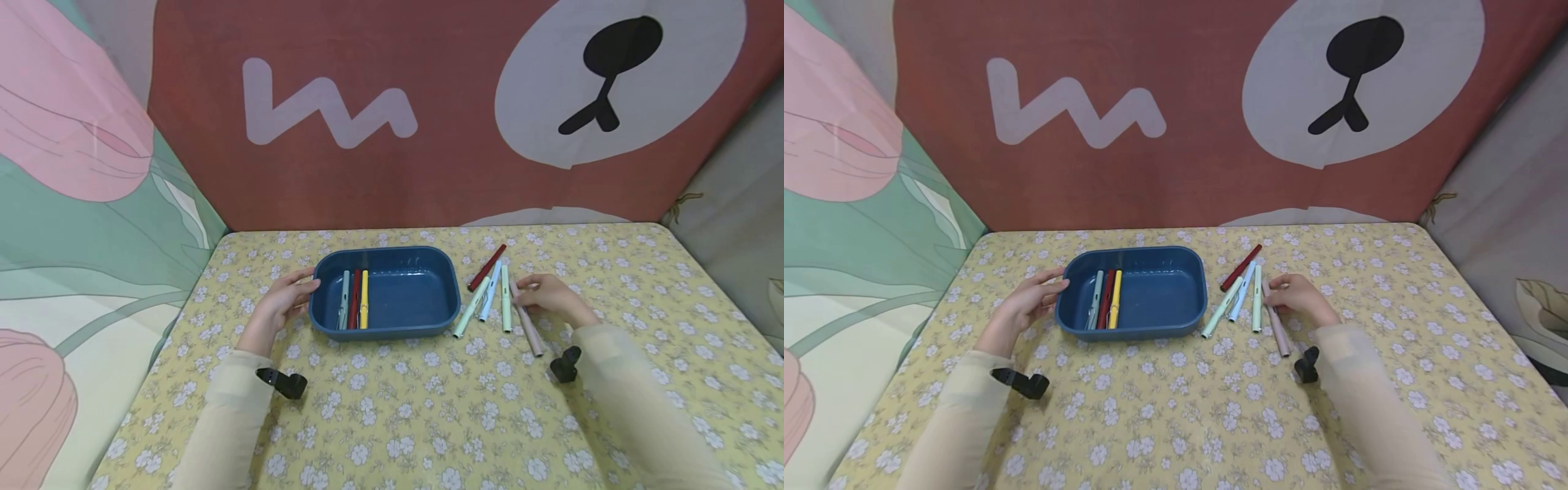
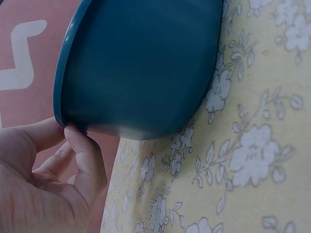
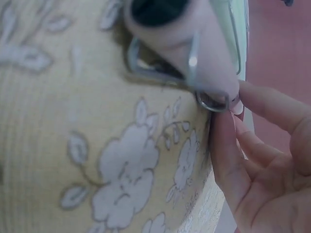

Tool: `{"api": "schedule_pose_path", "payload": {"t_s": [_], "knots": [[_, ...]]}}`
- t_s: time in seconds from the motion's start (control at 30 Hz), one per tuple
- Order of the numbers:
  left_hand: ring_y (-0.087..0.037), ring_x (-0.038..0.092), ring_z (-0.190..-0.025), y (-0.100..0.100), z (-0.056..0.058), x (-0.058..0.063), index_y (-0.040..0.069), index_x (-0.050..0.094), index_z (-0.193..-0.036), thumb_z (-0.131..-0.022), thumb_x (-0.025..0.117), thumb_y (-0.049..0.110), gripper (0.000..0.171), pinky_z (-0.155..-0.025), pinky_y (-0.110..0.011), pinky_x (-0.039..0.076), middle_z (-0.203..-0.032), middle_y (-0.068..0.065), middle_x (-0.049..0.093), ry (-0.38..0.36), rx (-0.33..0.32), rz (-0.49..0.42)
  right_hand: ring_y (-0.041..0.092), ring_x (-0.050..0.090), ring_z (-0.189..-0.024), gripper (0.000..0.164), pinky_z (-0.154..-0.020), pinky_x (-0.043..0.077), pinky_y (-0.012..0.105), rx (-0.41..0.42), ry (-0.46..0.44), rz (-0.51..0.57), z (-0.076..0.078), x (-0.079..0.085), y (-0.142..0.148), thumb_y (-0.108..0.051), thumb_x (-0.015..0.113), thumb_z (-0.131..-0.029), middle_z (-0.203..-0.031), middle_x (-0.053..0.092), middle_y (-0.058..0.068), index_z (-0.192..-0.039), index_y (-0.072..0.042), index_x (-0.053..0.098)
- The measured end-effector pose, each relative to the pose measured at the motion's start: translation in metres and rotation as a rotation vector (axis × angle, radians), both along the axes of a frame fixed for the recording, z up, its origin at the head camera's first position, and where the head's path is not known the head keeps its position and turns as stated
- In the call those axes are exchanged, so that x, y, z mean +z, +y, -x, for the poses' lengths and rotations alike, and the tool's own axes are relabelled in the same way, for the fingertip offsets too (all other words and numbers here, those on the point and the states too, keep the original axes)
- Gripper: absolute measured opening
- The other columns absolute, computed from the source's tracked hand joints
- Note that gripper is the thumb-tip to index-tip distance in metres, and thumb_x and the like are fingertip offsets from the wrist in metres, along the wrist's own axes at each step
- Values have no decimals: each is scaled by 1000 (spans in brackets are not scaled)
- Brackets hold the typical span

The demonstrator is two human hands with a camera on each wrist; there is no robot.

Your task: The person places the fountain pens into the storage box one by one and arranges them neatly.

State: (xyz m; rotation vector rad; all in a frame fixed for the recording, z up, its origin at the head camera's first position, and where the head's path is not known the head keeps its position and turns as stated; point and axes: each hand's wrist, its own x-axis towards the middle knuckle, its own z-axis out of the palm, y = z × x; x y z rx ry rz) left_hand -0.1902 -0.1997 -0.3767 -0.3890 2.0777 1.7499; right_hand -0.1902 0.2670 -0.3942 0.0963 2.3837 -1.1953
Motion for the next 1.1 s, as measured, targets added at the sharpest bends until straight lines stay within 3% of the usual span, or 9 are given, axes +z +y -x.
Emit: {"api": "schedule_pose_path", "payload": {"t_s": [0.4,0.73,1.1], "knots": [[2,65,-71,2,0,2,20,33,-150,-97,58,26,59,-59,-14,49,-86,15,66,-3,11,-12,-1,61,-86,56,-88,54,26,-27,-8,88,2,1,12,-18,50,-99,-131,49,31,-140,16,33],[2,64,-73,1,1,0,20,33,-150,-97,57,25,58,-62,-14,50,-88,14,66,-8,12,-11,-1,58,-82,61,-81,52,18,-98,-60,143,2,2,14,-22,53,-97,-108,56,4,-142,9,27],[1,64,-73,0,1,-1,20,34,-150,-97,58,25,59,-61,-14,50,-92,12,66,1,17,-13,-4,63,-79,67,-80,54,21,-100,-28,189,3,16,16,-24,56,-97,-95,63,-11,-147,7,23]]}}
